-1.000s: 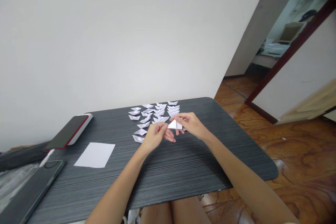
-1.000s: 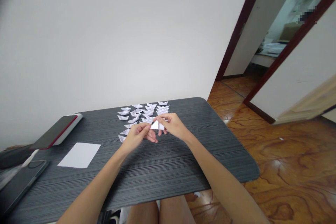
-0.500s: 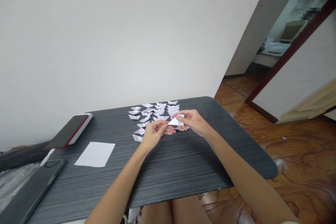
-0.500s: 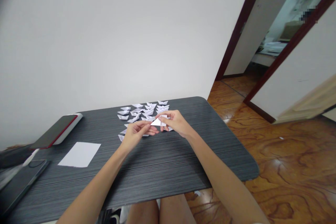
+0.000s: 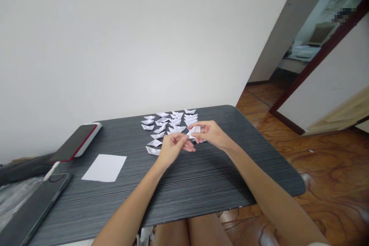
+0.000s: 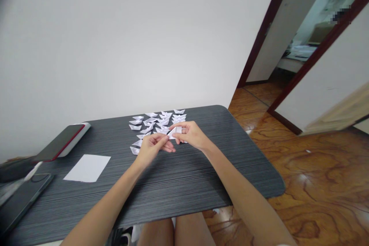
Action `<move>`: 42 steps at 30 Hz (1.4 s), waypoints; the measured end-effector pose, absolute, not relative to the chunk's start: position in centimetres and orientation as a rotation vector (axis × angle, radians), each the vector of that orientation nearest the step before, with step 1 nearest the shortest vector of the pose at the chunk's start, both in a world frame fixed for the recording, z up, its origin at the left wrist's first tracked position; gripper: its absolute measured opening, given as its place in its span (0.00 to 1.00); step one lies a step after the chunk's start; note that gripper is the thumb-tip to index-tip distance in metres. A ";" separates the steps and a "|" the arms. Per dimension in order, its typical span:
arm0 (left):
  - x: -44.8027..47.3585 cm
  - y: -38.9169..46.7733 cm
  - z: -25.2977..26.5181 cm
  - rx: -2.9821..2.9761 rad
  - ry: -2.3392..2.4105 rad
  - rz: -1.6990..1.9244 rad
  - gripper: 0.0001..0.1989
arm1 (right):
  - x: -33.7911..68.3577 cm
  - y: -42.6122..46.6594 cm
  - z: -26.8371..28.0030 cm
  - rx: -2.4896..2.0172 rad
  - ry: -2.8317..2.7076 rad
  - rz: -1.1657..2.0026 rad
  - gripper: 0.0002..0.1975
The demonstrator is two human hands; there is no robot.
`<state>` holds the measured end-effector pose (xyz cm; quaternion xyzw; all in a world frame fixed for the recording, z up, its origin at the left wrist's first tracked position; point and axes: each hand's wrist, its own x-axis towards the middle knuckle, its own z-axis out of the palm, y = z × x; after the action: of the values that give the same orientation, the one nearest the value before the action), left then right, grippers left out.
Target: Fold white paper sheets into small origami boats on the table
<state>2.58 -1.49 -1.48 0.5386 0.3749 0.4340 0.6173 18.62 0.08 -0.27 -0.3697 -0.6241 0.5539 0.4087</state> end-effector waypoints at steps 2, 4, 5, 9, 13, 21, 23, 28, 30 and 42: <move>2.6 -1.5 -1.6 1.187 0.883 1.028 0.15 | 18.6 0.1 -0.2 -0.891 -1.546 1.402 0.18; 2.6 -1.4 -1.8 1.137 0.880 1.065 0.15 | 18.5 0.1 -0.3 -0.825 -1.488 1.383 0.20; 2.5 -1.3 -1.9 1.117 0.873 1.080 0.15 | 18.4 0.2 -0.3 -0.798 -1.460 1.359 0.18; 2.6 -1.2 -2.2 1.067 0.860 1.113 0.15 | 18.1 0.3 -0.6 -0.879 -1.431 1.250 0.07; 2.9 -1.4 -2.4 1.041 0.844 1.123 0.13 | 17.7 0.3 -0.7 -1.014 -1.401 1.194 0.08; 3.5 -1.7 -2.3 0.884 0.814 1.104 0.10 | 17.9 0.8 -1.5 -0.911 -1.438 1.151 0.07; 3.5 -1.7 -2.3 0.842 0.802 1.102 0.09 | 17.8 0.8 -1.5 -0.880 -1.455 1.107 0.06; 3.4 -1.7 -2.4 0.921 0.812 1.109 0.09 | 17.7 0.7 -1.5 -0.866 -1.451 1.089 0.06; 3.3 -1.7 -2.4 1.016 0.845 1.116 0.10 | 17.7 0.7 -1.5 -0.849 -1.398 1.176 0.07; 3.2 -2.2 -2.0 1.297 0.898 1.025 0.12 | 18.2 1.0 -2.0 -0.890 -1.282 1.562 0.10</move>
<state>3.23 -2.19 -1.96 0.5571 0.3855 0.4403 0.5892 18.21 0.97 -2.00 -0.3601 -0.5185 0.6318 0.4498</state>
